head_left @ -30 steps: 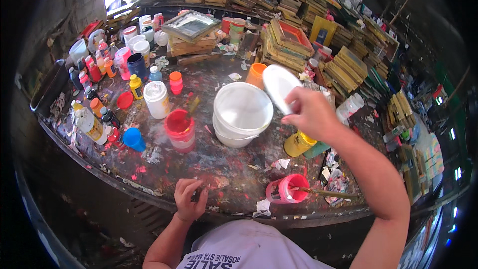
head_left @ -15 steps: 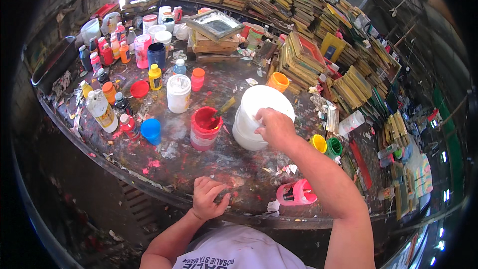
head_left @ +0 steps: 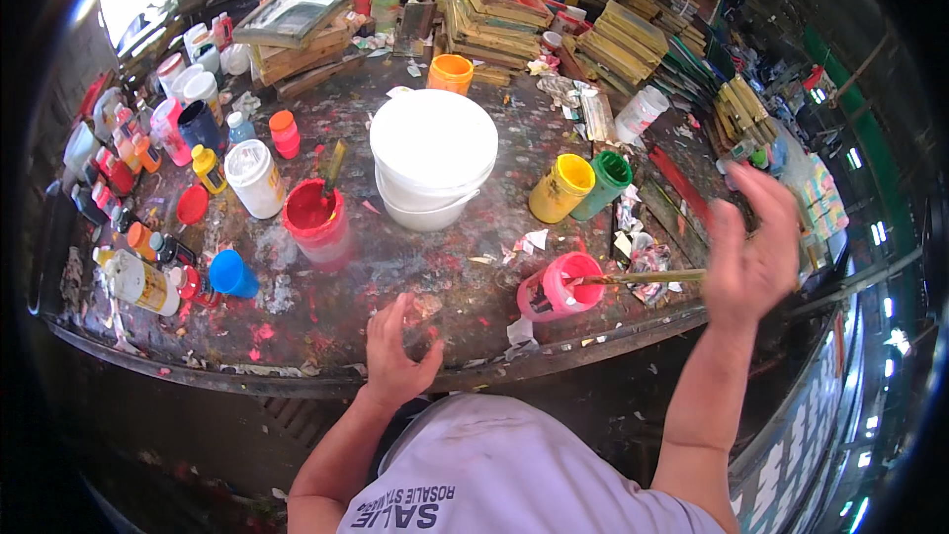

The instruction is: The person places a screen printing frame on a workbench, then mixes pink paint in a small container using a stick. They add water from a white bucket and more pink pigment from a bottle, stirring repeatedly to blend the mixture.

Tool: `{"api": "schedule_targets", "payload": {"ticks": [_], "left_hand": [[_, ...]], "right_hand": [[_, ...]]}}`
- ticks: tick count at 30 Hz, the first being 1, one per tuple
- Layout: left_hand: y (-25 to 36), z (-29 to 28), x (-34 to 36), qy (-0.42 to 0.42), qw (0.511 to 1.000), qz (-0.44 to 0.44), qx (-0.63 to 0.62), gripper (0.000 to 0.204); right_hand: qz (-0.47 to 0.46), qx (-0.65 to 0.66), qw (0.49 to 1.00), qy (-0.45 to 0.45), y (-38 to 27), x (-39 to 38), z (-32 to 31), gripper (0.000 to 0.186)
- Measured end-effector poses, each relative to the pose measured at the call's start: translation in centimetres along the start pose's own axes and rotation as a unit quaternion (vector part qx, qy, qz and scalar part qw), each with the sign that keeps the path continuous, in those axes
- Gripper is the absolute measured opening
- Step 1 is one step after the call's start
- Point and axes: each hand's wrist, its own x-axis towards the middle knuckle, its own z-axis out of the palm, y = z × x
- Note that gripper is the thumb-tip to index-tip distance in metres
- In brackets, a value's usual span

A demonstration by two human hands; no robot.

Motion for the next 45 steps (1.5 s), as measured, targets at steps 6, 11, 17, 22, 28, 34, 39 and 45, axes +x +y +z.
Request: {"api": "schedule_targets", "payload": {"ticks": [6,11,17,22,28,34,39,45], "left_hand": [[-0.8,1.7,13.9,-0.020,0.981,0.131,0.141,0.057],[-3.8,3.7,26.8,-0.166,0.924,-0.034,0.342,0.051],[-5.6,6.2,28.3,-0.271,0.880,-0.120,0.372,0.055],[-6.2,6.0,27.1,-0.262,0.878,-0.100,0.388,0.053],[-4.3,6.1,25.9,-0.103,0.929,0.005,0.355,0.061],[0.7,8.8,12.0,-0.143,0.985,0.076,0.051,0.113],[3.2,18.0,3.9,-0.231,0.963,-0.125,-0.057,0.134],[5.7,22.6,3.7,-0.100,0.971,-0.188,-0.109,0.117]], "right_hand": [[0.219,0.083,0.967,0.103,6.5,-10.6,-5.5,0.017],[0.233,0.052,0.968,0.081,7.7,-17.6,-5.9,0.017],[0.267,0.059,0.961,0.030,9.0,-22.4,-6.1,0.014],[0.305,0.219,0.925,0.063,10.2,-22.9,-3.9,0.019],[0.335,0.516,0.785,0.070,7.0,-19.4,3.4,0.100],[0.288,0.604,0.728,0.147,4.0,-16.9,8.1,0.036],[0.313,0.693,0.634,0.142,4.4,-14.1,10.7,0.036],[0.237,0.782,0.574,-0.052,2.9,-12.4,9.2,0.054]]}}
